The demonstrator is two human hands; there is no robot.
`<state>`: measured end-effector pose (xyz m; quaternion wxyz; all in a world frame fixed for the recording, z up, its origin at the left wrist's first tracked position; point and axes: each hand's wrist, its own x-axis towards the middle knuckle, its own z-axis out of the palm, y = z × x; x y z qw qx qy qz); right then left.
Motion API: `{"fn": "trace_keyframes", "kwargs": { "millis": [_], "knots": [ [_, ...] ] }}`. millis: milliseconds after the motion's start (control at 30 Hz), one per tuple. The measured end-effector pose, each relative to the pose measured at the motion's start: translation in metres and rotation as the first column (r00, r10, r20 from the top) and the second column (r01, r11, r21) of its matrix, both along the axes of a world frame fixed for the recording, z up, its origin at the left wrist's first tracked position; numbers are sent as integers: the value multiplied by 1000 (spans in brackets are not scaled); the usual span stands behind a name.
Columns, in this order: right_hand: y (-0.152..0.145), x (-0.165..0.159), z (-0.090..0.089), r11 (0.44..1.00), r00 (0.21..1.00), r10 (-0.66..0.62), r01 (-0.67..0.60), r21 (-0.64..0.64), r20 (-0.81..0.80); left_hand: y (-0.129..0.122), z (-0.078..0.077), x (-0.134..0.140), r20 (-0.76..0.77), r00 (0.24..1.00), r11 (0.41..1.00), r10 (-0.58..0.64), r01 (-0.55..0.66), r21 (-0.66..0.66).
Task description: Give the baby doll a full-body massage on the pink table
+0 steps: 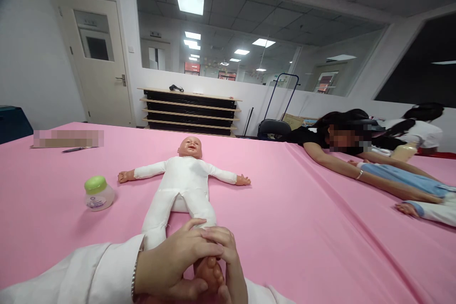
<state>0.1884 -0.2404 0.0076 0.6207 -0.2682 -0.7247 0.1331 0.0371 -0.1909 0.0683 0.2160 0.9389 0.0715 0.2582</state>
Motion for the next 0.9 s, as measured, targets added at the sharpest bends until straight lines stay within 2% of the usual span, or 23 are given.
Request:
{"fn": "trace_keyframes", "kwargs": {
  "millis": [67,133,167,233,267,333,400,467,533,600,667,767,900],
  "knots": [
    [-1,-2,2,998,996,-57,57,0,-75,1,-2,0,-23,1000,1000,16,-15,26],
    [0,-2,4,980,969,-177,157,-125,-172,1,-5,1,-40,998,997,45,-42,58],
    [2,-2,5,951,942,-260,212,-224,-212,1,-6,2,-47,997,996,53,-49,74],
    [10,0,7,853,881,-405,267,-449,-245,2,-9,4,-70,996,993,53,-45,110],
    [16,1,7,792,858,-449,254,-554,-248,2,-10,4,-87,995,990,46,-34,136],
    [28,5,5,685,835,-473,150,-713,-279,3,-13,6,-123,992,978,20,6,209],
    [39,9,0,600,804,-481,11,-800,-350,3,-17,7,-143,990,952,-11,54,302],
    [46,11,-4,559,746,-501,-109,-822,-439,3,-23,8,-146,989,913,-33,89,398],
    [48,12,-5,546,704,-493,-208,-811,-512,3,-28,8,-142,989,873,-36,100,478],
    [46,9,0,530,691,-445,-309,-790,-569,4,-33,8,-129,991,843,-40,103,527],
    [41,4,8,474,702,-368,-423,-772,-610,4,-36,9,-110,993,830,-44,97,549],
    [35,-5,21,305,699,-265,-594,-745,-665,5,-39,10,-90,994,822,-58,99,561],
    [31,-9,29,51,637,-158,-757,-651,-754,5,-38,10,-78,993,806,-88,117,581]
  ]
}}
